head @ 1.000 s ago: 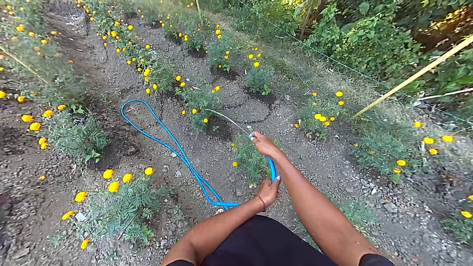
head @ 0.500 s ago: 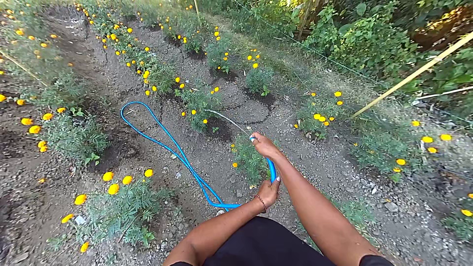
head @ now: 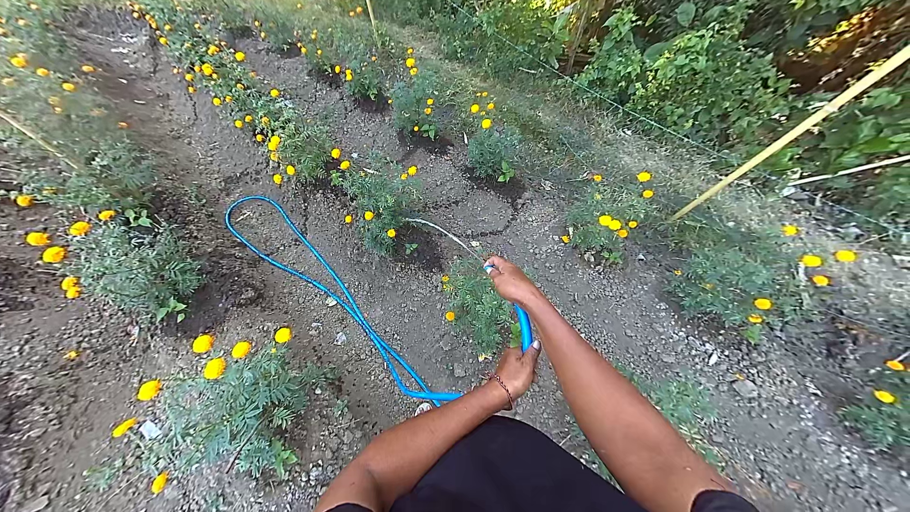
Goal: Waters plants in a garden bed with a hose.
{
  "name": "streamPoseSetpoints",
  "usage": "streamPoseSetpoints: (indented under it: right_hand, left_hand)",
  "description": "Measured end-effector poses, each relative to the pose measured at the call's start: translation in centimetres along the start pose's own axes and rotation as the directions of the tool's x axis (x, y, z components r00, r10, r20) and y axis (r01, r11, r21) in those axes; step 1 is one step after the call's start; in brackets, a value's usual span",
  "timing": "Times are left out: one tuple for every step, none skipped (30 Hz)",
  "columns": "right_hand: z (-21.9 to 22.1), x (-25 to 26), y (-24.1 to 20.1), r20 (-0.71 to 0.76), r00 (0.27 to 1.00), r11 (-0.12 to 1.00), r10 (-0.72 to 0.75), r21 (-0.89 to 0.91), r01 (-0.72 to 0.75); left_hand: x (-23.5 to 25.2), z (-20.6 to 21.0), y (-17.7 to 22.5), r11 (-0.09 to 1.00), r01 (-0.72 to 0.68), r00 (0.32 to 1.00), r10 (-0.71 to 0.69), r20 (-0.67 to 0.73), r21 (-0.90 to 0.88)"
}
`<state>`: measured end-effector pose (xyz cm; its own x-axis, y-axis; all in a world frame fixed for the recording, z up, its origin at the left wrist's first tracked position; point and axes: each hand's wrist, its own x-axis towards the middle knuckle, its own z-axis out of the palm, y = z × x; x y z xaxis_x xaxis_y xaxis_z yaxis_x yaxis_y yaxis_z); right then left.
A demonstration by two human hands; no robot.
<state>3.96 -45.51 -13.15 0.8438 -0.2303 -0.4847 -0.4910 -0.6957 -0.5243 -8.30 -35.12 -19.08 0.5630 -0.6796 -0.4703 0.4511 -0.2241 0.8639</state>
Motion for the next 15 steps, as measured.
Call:
streamPoseSetpoints:
  right_hand:
    - [-0.01, 0.01, 0.02, -0.001, 1.000, 1.000, 0.006, -0.001, -0.006]
    - [0.00, 0.03, 0.04, -0.005, 1.000, 1.000, 0.013, -0.001, -0.013]
    - [0.02, 0.06, 0.07, -0.009, 1.000, 1.000, 0.018, -0.002, -0.018]
    - [0.04, 0.09, 0.08, -0.011, 1.000, 1.000, 0.024, -0.004, -0.024]
    - [0.04, 0.12, 0.07, -0.008, 0.999, 0.999, 0.033, -0.008, -0.033]
    - [0.05, 0.11, 0.06, -0.003, 0.999, 0.999, 0.042, -0.012, -0.042]
    - [0.08, 0.06, 0.05, 0.002, 0.999, 0.999, 0.052, -0.013, -0.052]
    - [0.12, 0.06, 0.10, 0.006, 0.998, 0.998, 0.058, -0.014, -0.058]
    - [0.14, 0.12, 0.17, 0.010, 0.998, 0.998, 0.060, -0.017, -0.060]
    - [0.15, 0.19, 0.25, 0.013, 0.998, 0.998, 0.061, -0.019, -0.060]
    - [0.18, 0.25, 0.37, 0.016, 0.998, 0.998, 0.061, -0.021, -0.060]
    - [0.21, 0.27, 0.51, 0.018, 0.998, 0.998, 0.060, -0.022, -0.060]
    - [0.21, 0.31, 0.64, 0.019, 0.998, 0.998, 0.061, -0.021, -0.060]
    - [0.19, 0.32, 0.75, 0.020, 0.998, 0.998, 0.063, -0.021, -0.063]
    - [0.16, 0.32, 0.85, 0.026, 0.997, 0.997, 0.070, -0.021, -0.069]
  left_hand:
    - [0.00, -0.01, -0.01, 1.000, 0.001, 1.000, -0.001, 0.004, -0.006]
    - [0.00, -0.01, -0.01, 1.000, 0.002, 1.000, -0.002, 0.006, -0.013]
    - [0.03, -0.02, -0.04, 1.000, 0.005, 1.000, -0.004, 0.006, -0.020]
    - [0.02, -0.02, -0.02, 1.000, 0.008, 1.000, -0.007, 0.006, -0.028]
    - [0.00, -0.02, 0.00, 0.999, 0.011, 1.000, -0.011, 0.006, -0.035]
    - [-0.02, 0.00, 0.00, 0.999, 0.014, 1.000, -0.014, 0.008, -0.043]
    - [-0.01, 0.05, -0.05, 0.999, 0.016, 1.000, -0.015, 0.010, -0.052]
    - [-0.01, 0.09, -0.10, 0.998, 0.015, 1.000, -0.015, 0.009, -0.059]
    - [-0.03, 0.11, -0.12, 0.998, 0.015, 1.000, -0.014, 0.011, -0.065]
    - [-0.02, 0.13, -0.16, 0.997, 0.013, 1.000, -0.012, 0.013, -0.071]
    - [-0.05, 0.17, -0.18, 0.997, 0.012, 1.000, -0.011, 0.016, -0.077]
    - [-0.05, 0.20, -0.20, 0.997, 0.013, 1.000, -0.011, 0.020, -0.079]
    - [-0.05, 0.21, -0.19, 0.997, 0.015, 1.000, -0.013, 0.024, -0.078]
    - [-0.08, 0.23, -0.14, 0.997, 0.021, 0.999, -0.019, 0.029, -0.071]
    - [-0.12, 0.26, -0.10, 0.998, 0.027, 0.999, -0.025, 0.034, -0.065]
